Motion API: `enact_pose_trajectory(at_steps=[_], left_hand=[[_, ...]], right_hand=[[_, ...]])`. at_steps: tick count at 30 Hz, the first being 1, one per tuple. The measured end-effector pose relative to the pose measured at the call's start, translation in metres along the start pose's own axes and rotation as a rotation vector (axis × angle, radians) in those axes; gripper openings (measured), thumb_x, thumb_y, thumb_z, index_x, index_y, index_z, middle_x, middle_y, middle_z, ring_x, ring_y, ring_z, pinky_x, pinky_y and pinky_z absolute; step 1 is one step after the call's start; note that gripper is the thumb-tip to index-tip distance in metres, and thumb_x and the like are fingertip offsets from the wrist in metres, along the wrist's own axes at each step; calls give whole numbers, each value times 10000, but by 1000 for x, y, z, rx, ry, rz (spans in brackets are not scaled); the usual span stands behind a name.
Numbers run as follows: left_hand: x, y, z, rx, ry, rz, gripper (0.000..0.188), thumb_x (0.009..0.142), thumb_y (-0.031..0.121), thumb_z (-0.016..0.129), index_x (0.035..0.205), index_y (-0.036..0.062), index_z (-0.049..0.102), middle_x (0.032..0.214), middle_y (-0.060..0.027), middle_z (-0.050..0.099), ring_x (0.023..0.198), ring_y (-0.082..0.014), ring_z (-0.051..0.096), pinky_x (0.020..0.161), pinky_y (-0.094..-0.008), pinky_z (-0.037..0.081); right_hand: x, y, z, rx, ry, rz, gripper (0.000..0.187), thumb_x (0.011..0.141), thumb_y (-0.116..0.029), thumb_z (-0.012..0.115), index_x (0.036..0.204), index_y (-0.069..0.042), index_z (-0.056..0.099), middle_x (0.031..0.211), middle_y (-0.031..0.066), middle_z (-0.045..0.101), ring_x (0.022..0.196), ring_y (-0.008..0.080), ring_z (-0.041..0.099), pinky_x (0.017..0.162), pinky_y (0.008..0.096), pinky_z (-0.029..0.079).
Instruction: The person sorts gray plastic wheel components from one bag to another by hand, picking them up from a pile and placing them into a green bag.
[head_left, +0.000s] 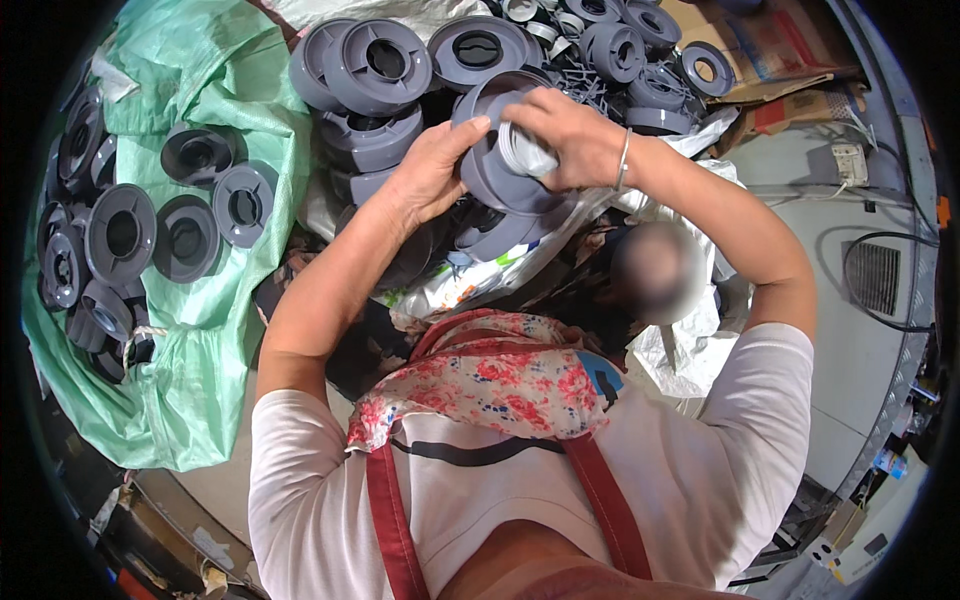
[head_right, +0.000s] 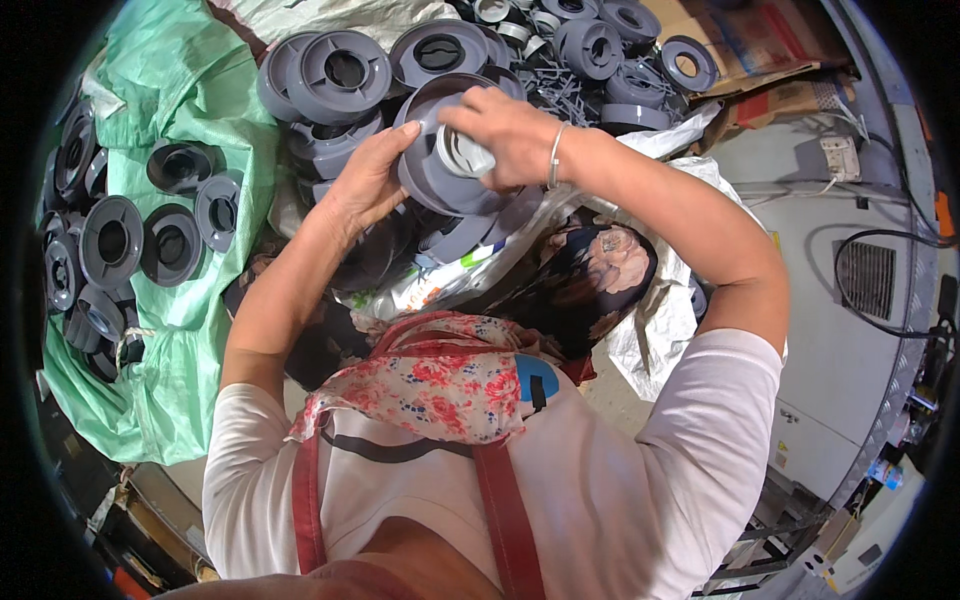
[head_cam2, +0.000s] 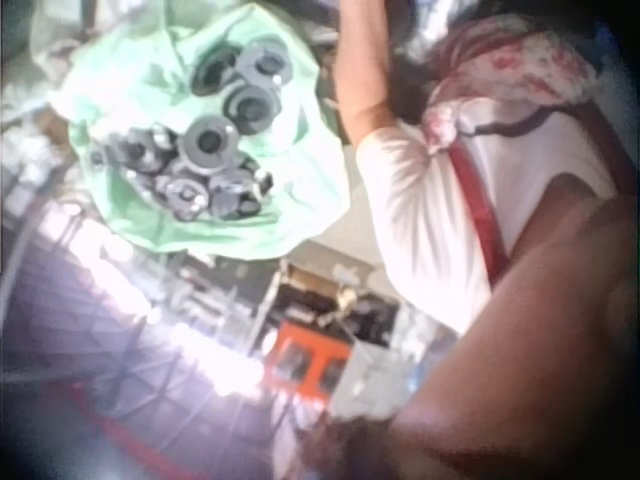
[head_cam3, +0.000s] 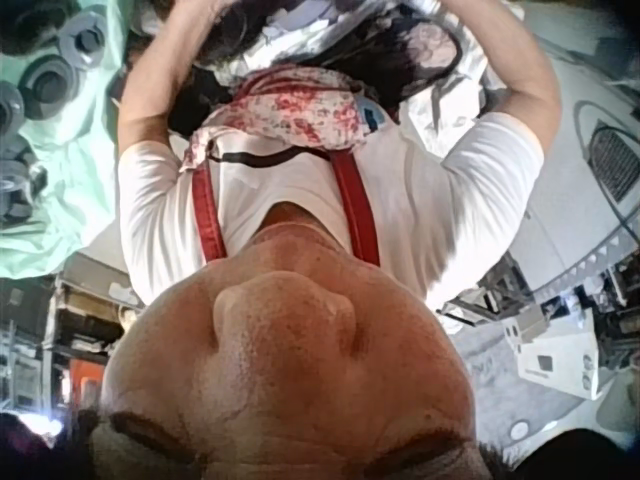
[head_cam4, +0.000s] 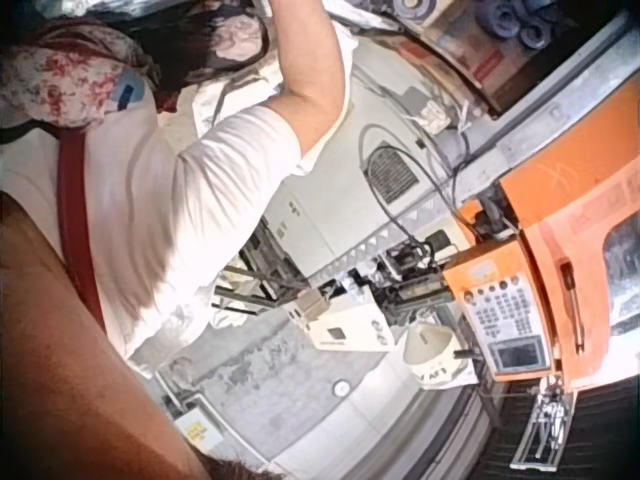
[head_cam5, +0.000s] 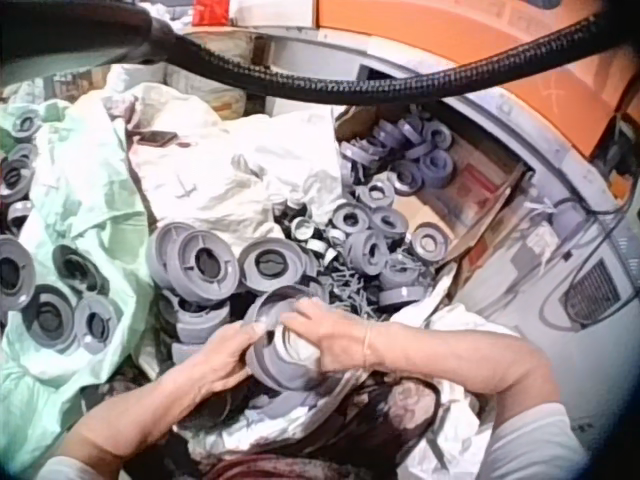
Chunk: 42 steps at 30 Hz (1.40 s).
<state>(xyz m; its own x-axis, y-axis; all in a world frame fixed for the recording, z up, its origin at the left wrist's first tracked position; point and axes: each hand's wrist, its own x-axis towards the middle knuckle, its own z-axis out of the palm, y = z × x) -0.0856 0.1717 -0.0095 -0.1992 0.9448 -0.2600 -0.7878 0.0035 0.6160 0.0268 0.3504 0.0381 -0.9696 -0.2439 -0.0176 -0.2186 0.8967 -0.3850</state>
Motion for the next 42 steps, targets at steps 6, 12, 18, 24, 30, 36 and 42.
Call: enact_pose_trajectory(at_steps=[6,12,18,24,30,36,42], left_hand=[[16,-29,-9,377,98,363,545,812,251,646,1203,-26,386,1110,-109,513,993,-158,514,850,-305,443],[1,-17,7,1231,290,554,750,679,223,749,1243,-55,340,1200,-239,452,1122,-335,468,924,-374,394],[12,-28,-2,1510,81,331,634,716,254,701,1210,-38,433,1265,-246,429,1190,-371,402,999,-396,331],[22,-23,-6,1454,113,321,524,742,148,668,1189,-37,464,1199,-227,500,1113,-357,494,942,-371,398],[32,-26,-20,1499,89,284,477,774,155,629,1172,-51,465,1196,-222,496,1114,-356,480,942,-387,396],[38,-13,-8,1408,185,277,500,744,102,661,1180,-51,469,1131,-195,553,1056,-295,550,909,-340,429],[64,-23,-19,535,420,188,812,768,234,695,1369,-8,206,1357,-203,314,1254,-285,328,1026,-367,292]], right_hand=[[8,3,24,836,202,672,590,763,-442,652,1014,81,542,757,152,624,525,193,577,504,277,484],[-11,57,32,520,146,476,710,721,-510,651,1012,124,524,746,188,627,653,260,624,612,319,513],[-14,223,54,-177,433,1048,621,681,-371,700,1110,11,466,1119,237,522,1081,354,485,899,403,405],[30,321,54,-974,-241,587,429,856,-122,452,1281,-141,397,1410,45,302,1340,198,196,1019,515,210],[19,370,61,-875,-532,595,391,884,-197,429,1274,-181,412,1238,13,486,1186,189,409,849,455,420],[-15,273,-7,-647,-328,680,467,663,-207,644,1076,-27,522,1033,128,566,984,296,538,826,352,464],[-24,160,-47,450,-15,467,560,598,-185,669,1114,-19,528,928,112,627,830,167,593,795,288,466]])
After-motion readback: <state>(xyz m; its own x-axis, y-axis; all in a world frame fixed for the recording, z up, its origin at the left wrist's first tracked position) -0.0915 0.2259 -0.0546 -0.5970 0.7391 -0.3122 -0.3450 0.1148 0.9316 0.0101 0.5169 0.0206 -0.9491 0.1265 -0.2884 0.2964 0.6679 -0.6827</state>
